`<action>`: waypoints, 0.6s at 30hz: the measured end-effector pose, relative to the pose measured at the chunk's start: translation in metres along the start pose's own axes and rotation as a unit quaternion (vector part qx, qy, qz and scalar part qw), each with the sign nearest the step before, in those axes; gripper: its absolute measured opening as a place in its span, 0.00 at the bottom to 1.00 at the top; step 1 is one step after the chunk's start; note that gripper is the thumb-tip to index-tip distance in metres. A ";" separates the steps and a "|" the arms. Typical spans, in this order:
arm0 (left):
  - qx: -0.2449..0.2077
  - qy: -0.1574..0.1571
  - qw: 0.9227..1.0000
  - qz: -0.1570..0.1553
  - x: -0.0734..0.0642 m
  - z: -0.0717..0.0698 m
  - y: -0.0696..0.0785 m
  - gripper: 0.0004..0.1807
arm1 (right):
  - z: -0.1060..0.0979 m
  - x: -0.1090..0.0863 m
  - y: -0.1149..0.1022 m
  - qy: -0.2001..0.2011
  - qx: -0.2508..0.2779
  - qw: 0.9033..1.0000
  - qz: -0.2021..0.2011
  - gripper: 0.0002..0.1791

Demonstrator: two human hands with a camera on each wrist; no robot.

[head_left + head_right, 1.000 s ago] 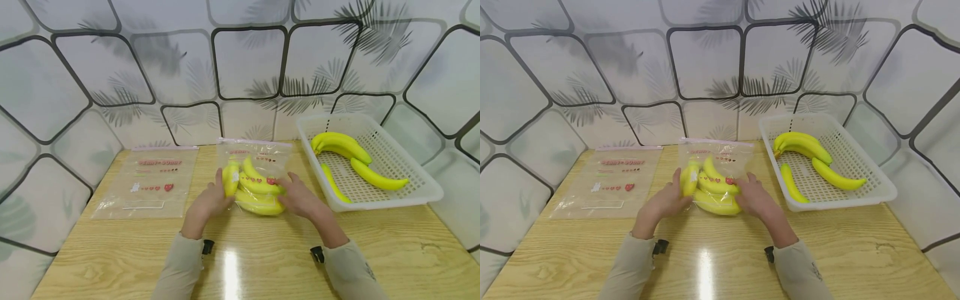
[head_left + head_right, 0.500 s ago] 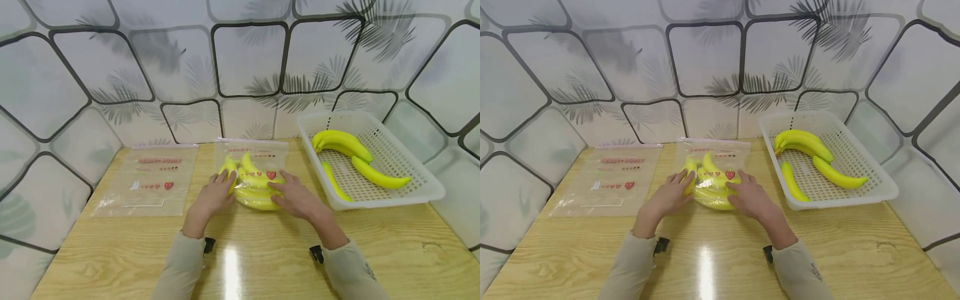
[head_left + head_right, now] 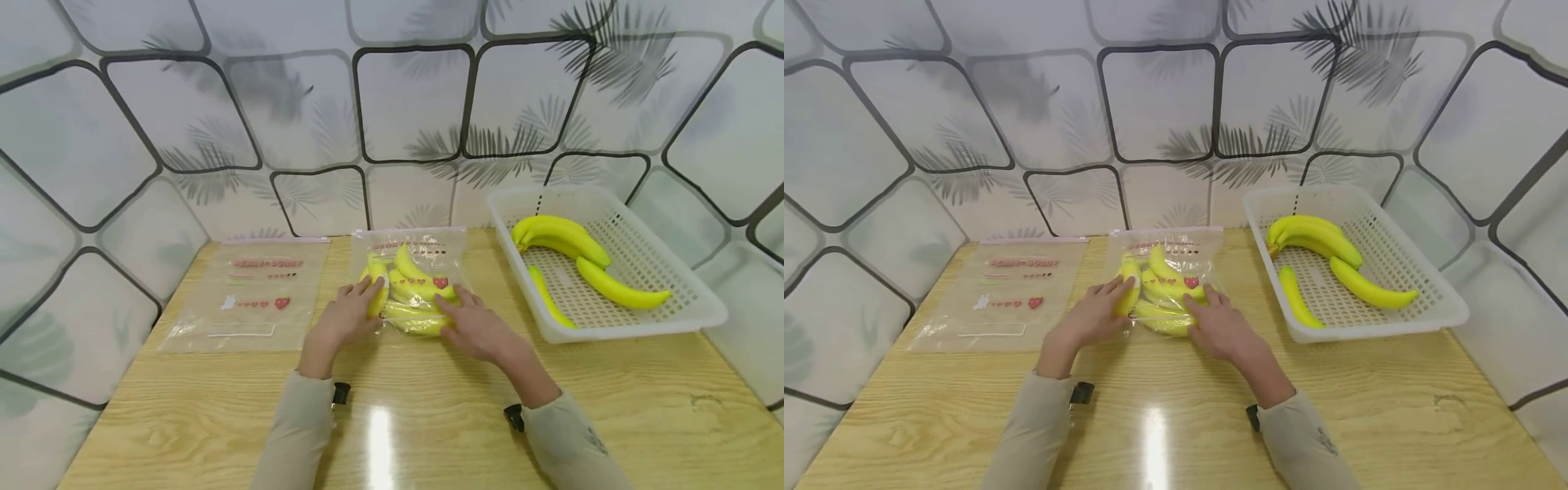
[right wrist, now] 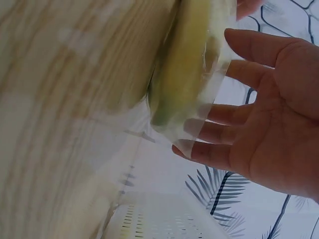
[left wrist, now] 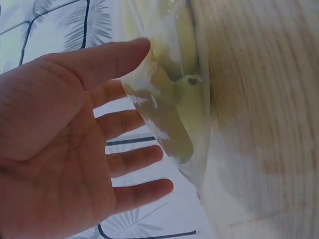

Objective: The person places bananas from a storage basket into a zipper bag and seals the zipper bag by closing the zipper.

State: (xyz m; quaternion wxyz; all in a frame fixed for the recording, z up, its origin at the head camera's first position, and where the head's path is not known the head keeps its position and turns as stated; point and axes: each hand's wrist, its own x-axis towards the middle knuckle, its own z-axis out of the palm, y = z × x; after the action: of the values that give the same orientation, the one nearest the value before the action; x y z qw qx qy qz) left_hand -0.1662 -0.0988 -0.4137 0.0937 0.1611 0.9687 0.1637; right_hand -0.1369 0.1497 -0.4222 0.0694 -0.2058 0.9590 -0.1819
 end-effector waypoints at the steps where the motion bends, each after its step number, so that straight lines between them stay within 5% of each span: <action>1: -0.015 0.005 1.000 -0.003 0.001 0.001 0.000 0.41 | 0.000 0.000 0.000 0.006 -0.002 1.000 -0.008 0.31; 6: -0.091 0.042 0.994 -0.043 0.008 0.010 -0.002 0.41 | 0.004 0.004 -0.001 0.026 0.005 0.999 -0.035 0.29; 11: -0.115 0.055 0.987 -0.096 0.011 0.014 -0.005 0.48 | 0.005 0.009 0.004 -0.015 0.009 1.000 -0.024 0.33; 18: -0.059 0.052 0.995 -0.063 0.011 0.014 -0.002 0.43 | 0.007 0.014 0.012 -0.034 0.014 0.999 -0.029 0.34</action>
State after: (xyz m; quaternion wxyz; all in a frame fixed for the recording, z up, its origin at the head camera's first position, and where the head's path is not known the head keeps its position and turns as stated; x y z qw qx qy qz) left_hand -0.1736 -0.0933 -0.4287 0.0629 0.0857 0.9692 0.2222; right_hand -0.1528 0.1521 -0.4338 0.0991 -0.2383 0.9473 -0.1899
